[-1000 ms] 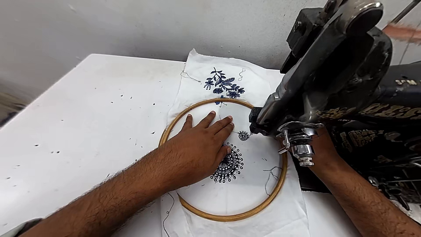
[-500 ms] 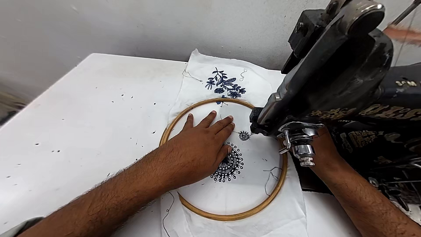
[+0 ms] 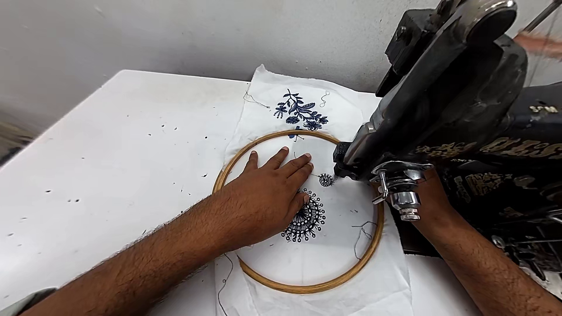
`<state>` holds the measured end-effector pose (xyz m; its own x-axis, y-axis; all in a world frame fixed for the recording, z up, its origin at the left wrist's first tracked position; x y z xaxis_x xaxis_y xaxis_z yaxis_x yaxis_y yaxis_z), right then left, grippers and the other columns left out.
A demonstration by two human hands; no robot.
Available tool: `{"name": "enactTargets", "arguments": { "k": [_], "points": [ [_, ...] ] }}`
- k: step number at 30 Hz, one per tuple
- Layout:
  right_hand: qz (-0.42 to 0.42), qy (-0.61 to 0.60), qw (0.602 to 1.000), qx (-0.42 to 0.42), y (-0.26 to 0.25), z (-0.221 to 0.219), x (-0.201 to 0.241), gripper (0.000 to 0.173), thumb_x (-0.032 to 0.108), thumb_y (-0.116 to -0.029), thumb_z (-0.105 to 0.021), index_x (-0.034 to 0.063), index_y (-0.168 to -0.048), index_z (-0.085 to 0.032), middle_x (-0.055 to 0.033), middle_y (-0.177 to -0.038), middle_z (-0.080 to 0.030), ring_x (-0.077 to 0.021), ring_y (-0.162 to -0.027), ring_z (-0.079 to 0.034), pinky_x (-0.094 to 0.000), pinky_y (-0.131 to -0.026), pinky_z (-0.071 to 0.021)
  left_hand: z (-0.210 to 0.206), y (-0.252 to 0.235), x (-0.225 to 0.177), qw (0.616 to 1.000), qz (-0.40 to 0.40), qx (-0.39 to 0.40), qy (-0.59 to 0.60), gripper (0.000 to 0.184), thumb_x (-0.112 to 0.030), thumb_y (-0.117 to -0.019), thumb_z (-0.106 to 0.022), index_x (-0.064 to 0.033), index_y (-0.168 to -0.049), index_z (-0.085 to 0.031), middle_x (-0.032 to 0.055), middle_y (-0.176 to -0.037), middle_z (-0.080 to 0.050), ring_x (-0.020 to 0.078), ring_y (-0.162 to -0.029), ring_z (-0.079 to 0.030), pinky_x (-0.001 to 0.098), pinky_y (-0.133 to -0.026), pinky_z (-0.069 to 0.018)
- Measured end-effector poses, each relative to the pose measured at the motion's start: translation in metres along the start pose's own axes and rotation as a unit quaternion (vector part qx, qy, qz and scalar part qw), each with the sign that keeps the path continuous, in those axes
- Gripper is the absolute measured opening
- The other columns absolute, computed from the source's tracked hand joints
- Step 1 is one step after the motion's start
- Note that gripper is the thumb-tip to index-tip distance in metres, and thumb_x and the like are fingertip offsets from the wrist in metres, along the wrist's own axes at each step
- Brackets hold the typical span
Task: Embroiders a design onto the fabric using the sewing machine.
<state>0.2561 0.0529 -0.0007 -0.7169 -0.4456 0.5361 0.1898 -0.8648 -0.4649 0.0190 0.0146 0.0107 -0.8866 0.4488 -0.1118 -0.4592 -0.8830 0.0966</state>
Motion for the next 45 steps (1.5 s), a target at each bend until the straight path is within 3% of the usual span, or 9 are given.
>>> {"name": "enactTargets", "arguments": {
  "k": [5, 8, 14, 18, 23, 28, 34, 43, 45],
  "points": [
    [0.009, 0.002, 1.0, 0.01, 0.0021, -0.0008, -0.0002, 0.024, 0.009, -0.0844, -0.069, -0.0007, -0.106, -0.065, -0.0132, -0.096, -0.066, -0.0141, -0.092, -0.063, -0.0309, -0.084, -0.0497, 0.0003, 0.0, 0.0033, 1.0, -0.002, -0.007, 0.001, 0.058, -0.045, -0.1092, -0.03, -0.0168, -0.159, -0.041, -0.0027, -0.168, -0.032, 0.031, -0.155, -0.029, 0.075, -0.113, -0.0275],
    [-0.004, -0.016, 1.0, 0.012, 0.0005, 0.001, -0.001, 0.023, 0.014, -0.0863, -0.069, 0.0037, -0.107, -0.064, -0.0058, -0.095, -0.064, -0.0037, -0.089, -0.061, -0.0215, -0.081, -0.0497, -0.0008, 0.0003, 0.0011, 1.0, -0.004, -0.01, 0.0, 0.058, -0.045, -0.1093, -0.029, -0.0171, -0.16, -0.039, -0.0028, -0.168, -0.032, 0.0308, -0.155, -0.029, 0.0755, -0.113, -0.0264],
    [0.001, -0.005, 1.0, -0.004, -0.0011, 0.0003, -0.0005, 0.023, 0.016, -0.0878, -0.069, 0.0009, -0.105, -0.066, -0.0104, -0.095, -0.065, -0.0103, -0.091, -0.062, -0.0283, -0.083, -0.0491, -0.0005, -0.0003, -0.0001, 1.0, -0.001, -0.004, 0.001, 0.059, -0.046, -0.1095, -0.029, -0.018, -0.16, -0.039, -0.0039, -0.168, -0.031, 0.03, -0.155, -0.027, 0.0743, -0.114, -0.0259],
    [-0.005, -0.032, 0.999, -0.001, -0.0015, 0.0021, 0.0005, 0.025, 0.02, -0.0886, -0.069, 0.0046, -0.109, -0.065, -0.0038, -0.096, -0.064, 0.0003, -0.092, -0.059, -0.0181, -0.083, -0.0473, -0.0015, -0.0013, -0.0005, 1.0, -0.001, -0.01, -0.002, 0.059, -0.046, -0.1096, -0.027, -0.018, -0.16, -0.039, -0.0042, -0.168, -0.031, 0.0298, -0.156, -0.027, 0.0741, -0.115, -0.0251],
    [-0.032, -0.037, 0.999, -0.001, -0.0001, 0.0031, 0.0017, 0.024, 0.017, -0.0877, -0.069, 0.0055, -0.108, -0.064, -0.0016, -0.093, -0.063, 0.0034, -0.087, -0.059, -0.0155, -0.08, -0.0474, -0.0019, -0.0022, -0.0006, 1.0, -0.002, -0.009, 0.009, 0.059, -0.046, -0.1096, -0.027, -0.0181, -0.16, -0.038, -0.0041, -0.168, -0.031, 0.0295, -0.156, -0.026, 0.075, -0.115, -0.0243],
    [0.011, 0.0, 1.0, 0.006, 0.0011, -0.0004, -0.0019, 0.022, 0.013, -0.0864, -0.068, 0.0, -0.104, -0.065, -0.0114, -0.093, -0.065, -0.0115, -0.088, -0.062, -0.029, -0.081, -0.0491, -0.0007, -0.0027, 0.0034, 1.0, -0.001, -0.01, 0.011, 0.058, -0.045, -0.1094, -0.029, -0.0181, -0.16, -0.039, -0.0037, -0.168, -0.032, 0.0304, -0.155, -0.027, 0.0747, -0.114, -0.0254],
    [-0.04, -0.062, 0.997, -0.003, -0.0022, 0.0039, 0.0028, 0.025, 0.017, -0.0884, -0.069, 0.0049, -0.11, -0.062, -0.0003, -0.093, -0.061, 0.0053, -0.085, -0.058, -0.0141, -0.078, -0.0471, -0.0024, -0.0034, 0.0006, 1.0, -0.005, -0.012, 0.011, 0.059, -0.045, -0.1095, -0.027, -0.0176, -0.16, -0.038, -0.0037, -0.168, -0.031, 0.0299, -0.156, -0.027, 0.0761, -0.114, -0.0228],
    [-0.025, -0.061, 0.998, -0.002, -0.0016, 0.0024, -0.0009, 0.026, 0.018, -0.0882, -0.069, 0.0061, -0.11, -0.062, 0.0007, -0.093, -0.062, 0.0059, -0.086, -0.058, -0.0133, -0.078, -0.047, -0.0031, -0.0056, 0.0026, 1.0, -0.008, -0.021, 0.01, 0.058, -0.044, -0.1096, -0.028, -0.0178, -0.16, -0.04, -0.0039, -0.168, -0.032, 0.0299, -0.155, -0.027, 0.0756, -0.114, -0.0235],
    [-0.044, -0.027, 0.999, 0.002, -0.0018, 0.0037, 0.0029, 0.023, 0.014, -0.0884, -0.068, 0.0039, -0.108, -0.062, -0.0028, -0.092, -0.062, 0.0007, -0.084, -0.059, -0.0183, -0.077, -0.0476, -0.0023, -0.0046, 0.0017, 1.0, -0.008, -0.016, 0.011, 0.058, -0.044, -0.1097, -0.028, -0.0174, -0.16, -0.039, -0.0038, -0.168, -0.031, 0.03, -0.156, -0.027, 0.0756, -0.115, -0.023]
  ]
}}
Point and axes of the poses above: each hand's wrist, its own y-axis away from the middle knuckle, its own z-axis out of the back of the hand, x = y × z, the point moved 3 cm from there along -y, towards the middle knuckle
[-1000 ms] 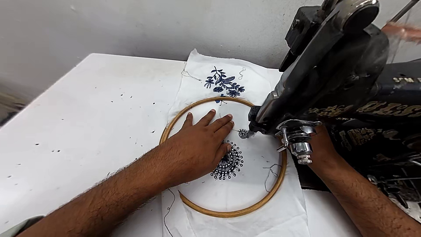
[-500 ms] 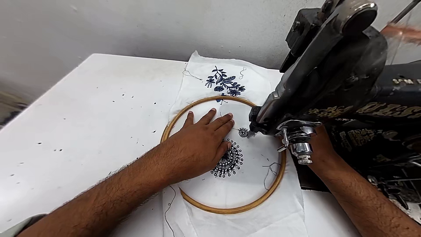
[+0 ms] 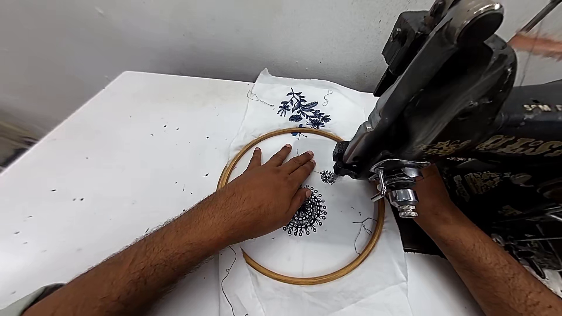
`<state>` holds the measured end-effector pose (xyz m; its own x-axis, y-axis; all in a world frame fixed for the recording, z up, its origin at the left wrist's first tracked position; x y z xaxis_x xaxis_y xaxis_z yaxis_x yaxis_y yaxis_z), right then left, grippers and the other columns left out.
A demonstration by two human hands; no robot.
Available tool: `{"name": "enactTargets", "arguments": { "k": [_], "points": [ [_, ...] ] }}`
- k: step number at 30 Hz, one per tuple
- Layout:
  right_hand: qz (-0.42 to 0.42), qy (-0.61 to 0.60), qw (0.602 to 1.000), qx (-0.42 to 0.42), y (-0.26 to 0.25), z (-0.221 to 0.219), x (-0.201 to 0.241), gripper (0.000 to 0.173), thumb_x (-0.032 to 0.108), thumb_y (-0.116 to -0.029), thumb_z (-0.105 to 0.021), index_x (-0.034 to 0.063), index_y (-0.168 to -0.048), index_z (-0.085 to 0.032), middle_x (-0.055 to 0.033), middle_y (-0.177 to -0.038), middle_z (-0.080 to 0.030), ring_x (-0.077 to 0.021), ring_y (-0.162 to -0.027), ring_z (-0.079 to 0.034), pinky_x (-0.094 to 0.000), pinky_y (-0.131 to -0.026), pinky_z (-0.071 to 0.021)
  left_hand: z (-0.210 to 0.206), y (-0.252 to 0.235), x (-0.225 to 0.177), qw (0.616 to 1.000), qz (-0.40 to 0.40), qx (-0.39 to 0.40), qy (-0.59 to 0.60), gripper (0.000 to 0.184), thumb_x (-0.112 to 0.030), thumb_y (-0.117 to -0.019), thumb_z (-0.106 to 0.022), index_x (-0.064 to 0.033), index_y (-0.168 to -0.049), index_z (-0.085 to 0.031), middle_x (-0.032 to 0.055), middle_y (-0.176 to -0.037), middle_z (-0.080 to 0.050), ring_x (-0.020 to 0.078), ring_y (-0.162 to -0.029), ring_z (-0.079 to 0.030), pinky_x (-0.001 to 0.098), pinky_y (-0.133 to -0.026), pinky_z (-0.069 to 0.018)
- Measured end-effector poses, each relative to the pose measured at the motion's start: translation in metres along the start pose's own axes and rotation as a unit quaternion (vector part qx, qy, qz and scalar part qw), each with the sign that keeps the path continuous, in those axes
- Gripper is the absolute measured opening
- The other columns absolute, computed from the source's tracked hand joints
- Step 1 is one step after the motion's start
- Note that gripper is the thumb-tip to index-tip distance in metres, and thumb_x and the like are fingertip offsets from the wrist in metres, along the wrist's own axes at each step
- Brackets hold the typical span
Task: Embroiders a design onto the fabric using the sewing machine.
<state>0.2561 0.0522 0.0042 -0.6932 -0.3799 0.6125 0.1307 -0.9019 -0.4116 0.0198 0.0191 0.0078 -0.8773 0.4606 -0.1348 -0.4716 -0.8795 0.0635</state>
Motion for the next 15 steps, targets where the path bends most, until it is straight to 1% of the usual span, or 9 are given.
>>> {"name": "enactTargets", "arguments": {
  "k": [2, 3, 4, 6, 8, 11, 14, 15],
  "points": [
    [0.011, 0.026, 1.0, -0.002, 0.001, -0.001, -0.001, 0.023, 0.012, -0.0884, -0.068, 0.001, -0.107, -0.063, -0.0084, -0.093, -0.063, -0.0069, -0.086, -0.061, -0.026, -0.079, -0.0493, 0.001, 0.001, 0.0, 1.0, 0.0, 0.004, 0.003, 0.058, -0.045, -0.1097, -0.028, -0.0178, -0.16, -0.039, -0.004, -0.168, -0.031, 0.03, -0.156, -0.026, 0.0752, -0.115, -0.0228],
    [0.024, 0.029, 0.999, -0.005, 0.001, -0.002, -0.003, 0.024, 0.013, -0.0876, -0.067, -0.0001, -0.107, -0.063, -0.0103, -0.094, -0.064, -0.009, -0.088, -0.062, -0.0279, -0.08, -0.0495, 0.001, 0.001, 0.0, 1.0, -0.001, 0.005, 0.006, 0.058, -0.044, -0.1098, -0.028, -0.0176, -0.16, -0.039, -0.0038, -0.168, -0.031, 0.0302, -0.156, -0.026, 0.0754, -0.115, -0.0228],
    [0.029, 0.025, 0.999, -0.007, 0.001, -0.003, -0.004, 0.025, 0.014, -0.0873, -0.067, 0.0001, -0.107, -0.063, -0.0096, -0.094, -0.063, -0.0077, -0.087, -0.061, -0.0262, -0.08, -0.0491, 0.001, 0.0, 0.001, 1.0, -0.001, 0.002, 0.008, 0.058, -0.044, -0.1098, -0.028, -0.0176, -0.16, -0.04, -0.0035, -0.168, -0.032, 0.0302, -0.156, -0.027, 0.0755, -0.115, -0.0231],
    [0.027, 0.004, 1.0, -0.006, 0.001, -0.004, -0.005, 0.024, 0.015, -0.0872, -0.067, 0.0016, -0.107, -0.063, -0.0059, -0.092, -0.062, -0.0021, -0.084, -0.06, -0.0202, -0.078, -0.0479, 0.001, 0.0, 0.002, 1.0, -0.002, -0.002, 0.007, 0.058, -0.044, -0.1096, -0.028, -0.0176, -0.16, -0.04, -0.0032, -0.167, -0.033, 0.0303, -0.155, -0.028, 0.0759, -0.114, -0.0234],
    [0.028, -0.004, 1.0, -0.001, 0.001, -0.003, -0.005, 0.024, 0.015, -0.0873, -0.067, 0.0026, -0.108, -0.062, -0.0046, -0.092, -0.062, 0.0002, -0.085, -0.059, -0.0177, -0.078, -0.0472, 0.0, 0.0, 0.003, 1.0, 0.0, -0.006, 0.005, 0.058, -0.044, -0.1093, -0.028, -0.0176, -0.159, -0.041, -0.0033, -0.167, -0.034, 0.0301, -0.155, -0.028, 0.0762, -0.114, -0.0235],
    [0.023, 0.009, 1.0, 0.001, 0.0, 0.0, -0.001, 0.024, 0.015, -0.0882, -0.068, 0.0022, -0.108, -0.064, -0.0057, -0.094, -0.063, -0.0011, -0.088, -0.059, -0.019, -0.081, -0.047, -0.001, 0.0, 0.001, 1.0, 0.0, -0.008, 0.003, 0.058, -0.044, -0.1095, -0.028, -0.0171, -0.159, -0.041, -0.0036, -0.168, -0.033, 0.0299, -0.155, -0.027, 0.0758, -0.114, -0.0236],
    [-0.012, 0.028, 1.0, -0.001, -0.001, 0.003, 0.005, 0.024, 0.015, -0.087, -0.07, 0.0022, -0.107, -0.063, -0.0052, -0.093, -0.061, -0.001, -0.087, -0.058, -0.0201, -0.079, -0.046, -0.001, 0.0, -0.001, 1.0, -0.003, -0.006, 0.006, 0.057, -0.044, -0.1096, -0.028, -0.0178, -0.159, -0.04, -0.004, -0.168, -0.032, 0.0297, -0.156, -0.027, 0.0755, -0.115, -0.0227],
    [-0.019, 0.031, 0.999, -0.003, -0.002, 0.003, 0.006, 0.025, 0.015, -0.0873, -0.07, 0.0022, -0.107, -0.063, -0.0057, -0.094, -0.062, -0.002, -0.088, -0.059, -0.0218, -0.08, -0.0466, -0.002, -0.001, -0.001, 1.0, -0.003, -0.006, 0.008, 0.058, -0.044, -0.1095, -0.027, -0.018, -0.159, -0.041, -0.0041, -0.168, -0.032, 0.0297, -0.156, -0.026, 0.0755, -0.115, -0.0221]
  ]
}}
Point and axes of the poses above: each hand's wrist, its own y-axis away from the middle knuckle, its own z-axis out of the back of the hand, x = y × z, the point moved 3 cm from there along -y, towards the middle knuckle
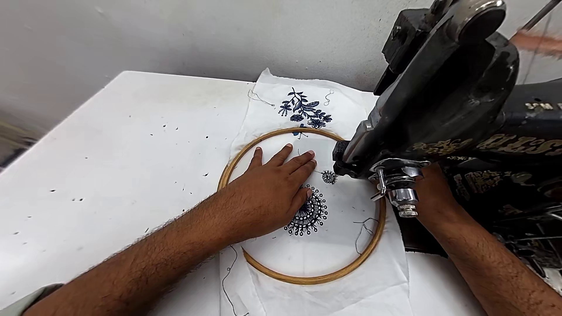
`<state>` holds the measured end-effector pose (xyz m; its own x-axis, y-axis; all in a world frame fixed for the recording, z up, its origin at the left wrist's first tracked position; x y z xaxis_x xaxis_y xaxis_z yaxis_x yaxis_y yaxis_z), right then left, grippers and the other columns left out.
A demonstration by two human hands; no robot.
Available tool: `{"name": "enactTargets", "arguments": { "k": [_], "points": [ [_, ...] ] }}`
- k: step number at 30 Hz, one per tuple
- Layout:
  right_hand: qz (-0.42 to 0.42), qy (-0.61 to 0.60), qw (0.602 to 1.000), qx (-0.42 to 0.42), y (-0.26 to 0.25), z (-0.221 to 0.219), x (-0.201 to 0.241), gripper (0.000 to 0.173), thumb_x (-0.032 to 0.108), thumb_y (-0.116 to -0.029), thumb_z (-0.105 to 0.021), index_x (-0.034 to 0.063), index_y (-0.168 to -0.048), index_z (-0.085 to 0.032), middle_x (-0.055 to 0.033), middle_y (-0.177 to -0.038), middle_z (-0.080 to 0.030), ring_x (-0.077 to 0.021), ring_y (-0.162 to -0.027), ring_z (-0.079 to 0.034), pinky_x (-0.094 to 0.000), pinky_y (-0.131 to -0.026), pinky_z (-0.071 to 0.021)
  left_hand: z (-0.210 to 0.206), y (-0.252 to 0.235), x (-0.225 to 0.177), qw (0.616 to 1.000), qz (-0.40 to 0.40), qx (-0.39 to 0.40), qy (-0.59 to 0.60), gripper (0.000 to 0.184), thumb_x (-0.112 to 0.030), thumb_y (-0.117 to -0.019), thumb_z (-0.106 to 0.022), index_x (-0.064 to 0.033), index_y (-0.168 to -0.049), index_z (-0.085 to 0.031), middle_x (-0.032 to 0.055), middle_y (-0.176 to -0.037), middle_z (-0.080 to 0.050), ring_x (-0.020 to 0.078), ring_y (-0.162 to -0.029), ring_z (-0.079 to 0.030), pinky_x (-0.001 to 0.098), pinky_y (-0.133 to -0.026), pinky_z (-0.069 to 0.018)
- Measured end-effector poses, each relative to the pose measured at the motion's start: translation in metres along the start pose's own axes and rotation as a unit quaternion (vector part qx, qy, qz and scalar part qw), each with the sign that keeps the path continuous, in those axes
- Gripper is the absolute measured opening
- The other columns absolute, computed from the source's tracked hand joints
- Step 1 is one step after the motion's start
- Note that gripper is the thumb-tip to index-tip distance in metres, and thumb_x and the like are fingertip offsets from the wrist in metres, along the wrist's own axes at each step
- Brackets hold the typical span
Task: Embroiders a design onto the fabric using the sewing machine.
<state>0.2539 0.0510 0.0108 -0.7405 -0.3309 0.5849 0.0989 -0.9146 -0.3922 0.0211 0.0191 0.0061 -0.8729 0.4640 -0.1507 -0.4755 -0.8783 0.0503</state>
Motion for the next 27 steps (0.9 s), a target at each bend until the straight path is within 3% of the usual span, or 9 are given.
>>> {"name": "enactTargets", "arguments": {
  "k": [4, 11, 24, 27],
  "points": [
    [-0.012, -0.004, 1.0, 0.0, 0.002, 0.001, 0.0, 0.024, 0.014, -0.0892, -0.068, 0.0014, -0.109, -0.063, -0.0087, -0.097, -0.063, -0.0069, -0.091, -0.06, -0.0275, -0.081, -0.0482, -0.001, -0.001, -0.001, 1.0, 0.0, -0.001, 0.002, 0.058, -0.044, -0.1097, -0.027, -0.0178, -0.159, -0.041, -0.0041, -0.168, -0.032, 0.0297, -0.156, -0.026, 0.0756, -0.115, -0.0214],
    [0.003, -0.068, 0.998, -0.01, 0.0, -0.004, -0.01, 0.026, 0.019, -0.0885, -0.069, 0.007, -0.111, -0.061, 0.0014, -0.094, -0.061, 0.0068, -0.088, -0.057, -0.0135, -0.079, -0.0462, -0.001, -0.004, 0.001, 1.0, 0.004, -0.007, 0.007, 0.057, -0.044, -0.1099, -0.028, -0.0179, -0.159, -0.042, -0.0042, -0.167, -0.033, 0.0297, -0.156, -0.026, 0.0762, -0.115, -0.0199],
    [0.053, -0.027, 0.998, -0.008, 0.0, -0.006, -0.007, 0.022, 0.015, -0.0887, -0.069, 0.0013, -0.106, -0.064, -0.0068, -0.093, -0.063, -0.0024, -0.089, -0.06, -0.0204, -0.081, -0.0473, 0.001, -0.001, 0.003, 1.0, 0.003, -0.009, 0.006, 0.057, -0.044, -0.1096, -0.029, -0.0177, -0.158, -0.042, -0.0032, -0.167, -0.034, 0.0307, -0.155, -0.028, 0.0764, -0.114, -0.0222],
    [0.038, -0.023, 0.999, -0.007, -0.001, -0.002, -0.004, 0.025, 0.018, -0.088, -0.07, 0.0036, -0.107, -0.064, -0.0044, -0.095, -0.063, 0.0005, -0.091, -0.059, -0.0183, -0.082, -0.0466, 0.0, -0.002, 0.0, 1.0, 0.004, -0.001, 0.001, 0.057, -0.044, -0.1097, -0.028, -0.0177, -0.16, -0.04, -0.0037, -0.168, -0.032, 0.0299, -0.156, -0.026, 0.0761, -0.115, -0.0209]
  ]
}}
Point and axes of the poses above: each hand's wrist, its own y-axis away from the middle knuckle, its own z-axis out of the back of the hand, x = y × z, the point moved 3 cm from there along -y, towards the middle knuckle
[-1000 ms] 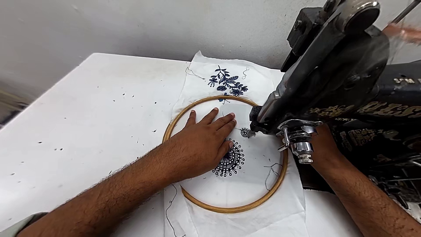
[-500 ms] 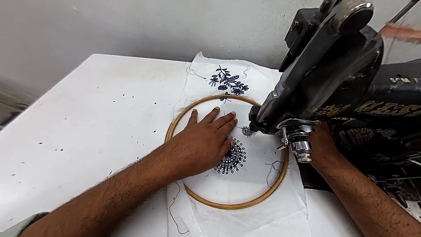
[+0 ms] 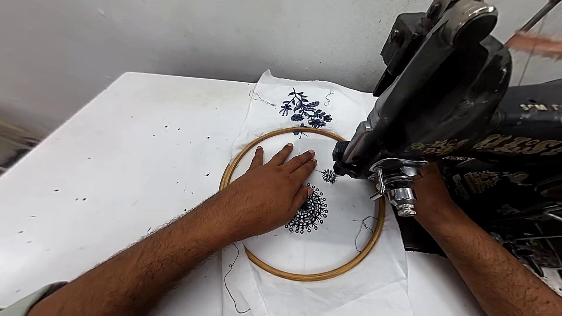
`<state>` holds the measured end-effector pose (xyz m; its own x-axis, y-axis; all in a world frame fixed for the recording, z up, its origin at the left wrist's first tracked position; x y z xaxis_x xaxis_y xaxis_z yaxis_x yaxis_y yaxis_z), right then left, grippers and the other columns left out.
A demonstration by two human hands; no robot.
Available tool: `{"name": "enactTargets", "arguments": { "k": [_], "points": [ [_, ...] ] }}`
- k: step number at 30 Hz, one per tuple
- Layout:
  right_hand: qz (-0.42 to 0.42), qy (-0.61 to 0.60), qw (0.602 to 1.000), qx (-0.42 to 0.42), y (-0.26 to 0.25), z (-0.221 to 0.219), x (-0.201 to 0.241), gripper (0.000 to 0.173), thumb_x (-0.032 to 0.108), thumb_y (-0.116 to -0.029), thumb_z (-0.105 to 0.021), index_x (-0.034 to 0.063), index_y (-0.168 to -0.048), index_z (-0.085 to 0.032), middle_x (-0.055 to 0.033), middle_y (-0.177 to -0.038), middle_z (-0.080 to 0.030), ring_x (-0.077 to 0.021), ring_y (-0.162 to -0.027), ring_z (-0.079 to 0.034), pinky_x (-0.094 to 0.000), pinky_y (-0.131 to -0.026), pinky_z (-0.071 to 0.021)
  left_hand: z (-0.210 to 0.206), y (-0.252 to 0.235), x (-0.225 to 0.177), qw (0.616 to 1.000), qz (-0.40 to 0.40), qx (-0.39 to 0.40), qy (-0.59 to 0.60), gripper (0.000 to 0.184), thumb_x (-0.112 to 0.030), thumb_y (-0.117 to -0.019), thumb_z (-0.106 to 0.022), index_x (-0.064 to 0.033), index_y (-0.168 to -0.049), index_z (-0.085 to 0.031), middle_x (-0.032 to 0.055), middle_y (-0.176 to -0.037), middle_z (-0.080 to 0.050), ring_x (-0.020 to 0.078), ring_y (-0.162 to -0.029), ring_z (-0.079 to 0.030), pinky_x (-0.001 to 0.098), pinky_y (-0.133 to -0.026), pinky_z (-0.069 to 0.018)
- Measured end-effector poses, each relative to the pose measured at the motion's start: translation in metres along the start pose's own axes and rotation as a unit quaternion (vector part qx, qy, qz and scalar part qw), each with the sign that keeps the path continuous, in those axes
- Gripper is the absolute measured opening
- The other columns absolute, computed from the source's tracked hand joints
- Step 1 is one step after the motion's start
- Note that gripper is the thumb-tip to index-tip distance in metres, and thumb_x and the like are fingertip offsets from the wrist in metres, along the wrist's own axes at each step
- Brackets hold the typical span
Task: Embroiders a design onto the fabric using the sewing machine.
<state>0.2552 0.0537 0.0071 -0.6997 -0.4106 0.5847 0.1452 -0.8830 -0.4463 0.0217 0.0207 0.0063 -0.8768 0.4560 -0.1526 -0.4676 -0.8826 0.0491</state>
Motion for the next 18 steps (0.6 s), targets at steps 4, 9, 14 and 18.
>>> {"name": "enactTargets", "arguments": {
  "k": [4, 9, 14, 18],
  "points": [
    [-0.001, -0.014, 1.0, -0.007, 0.001, -0.002, -0.005, 0.03, 0.021, -0.0882, -0.069, 0.0051, -0.113, -0.062, -0.0032, -0.099, -0.063, 0.0019, -0.094, -0.059, -0.0176, -0.084, -0.0472, 0.0, -0.001, 0.001, 1.0, -0.005, -0.003, 0.004, 0.057, -0.044, -0.1096, -0.028, -0.018, -0.159, -0.042, -0.0036, -0.167, -0.033, 0.0302, -0.156, -0.027, 0.0764, -0.114, -0.0219],
    [0.031, 0.004, 0.999, -0.005, 0.002, -0.002, -0.005, 0.029, 0.019, -0.0885, -0.068, 0.0014, -0.111, -0.063, -0.0085, -0.099, -0.064, -0.0041, -0.095, -0.061, -0.0218, -0.085, -0.0475, 0.0, -0.001, 0.002, 1.0, -0.002, -0.006, 0.003, 0.057, -0.043, -0.1096, -0.028, -0.0177, -0.159, -0.041, -0.0034, -0.167, -0.034, 0.0299, -0.155, -0.028, 0.0767, -0.114, -0.0212],
    [0.009, 0.018, 1.0, 0.002, 0.0, 0.0, -0.001, 0.026, 0.02, -0.089, -0.069, 0.0036, -0.108, -0.065, -0.0077, -0.097, -0.065, -0.0056, -0.094, -0.061, -0.0248, -0.083, -0.0485, -0.001, 0.0, 0.0, 1.0, -0.002, 0.001, 0.004, 0.057, -0.044, -0.1098, -0.027, -0.0186, -0.159, -0.04, -0.0044, -0.168, -0.032, 0.0295, -0.156, -0.026, 0.0759, -0.116, -0.0205],
    [0.011, 0.04, 0.999, -0.001, -0.002, 0.001, 0.002, 0.026, 0.018, -0.0888, -0.069, 0.0005, -0.108, -0.064, -0.012, -0.098, -0.065, -0.0109, -0.094, -0.061, -0.0297, -0.084, -0.048, -0.002, 0.0, -0.001, 1.0, -0.006, -0.007, 0.005, 0.057, -0.044, -0.1096, -0.028, -0.0177, -0.159, -0.042, -0.0038, -0.167, -0.033, 0.0295, -0.156, -0.026, 0.0766, -0.115, -0.0204]
  ]
}}
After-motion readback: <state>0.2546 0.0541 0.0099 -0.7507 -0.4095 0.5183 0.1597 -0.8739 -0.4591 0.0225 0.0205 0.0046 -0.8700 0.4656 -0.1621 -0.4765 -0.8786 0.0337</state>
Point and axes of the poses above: each hand's wrist, its own y-axis away from the middle knuckle, its own z-axis out of the back of the hand, x = y × z, the point moved 3 cm from there along -y, towards the middle knuckle
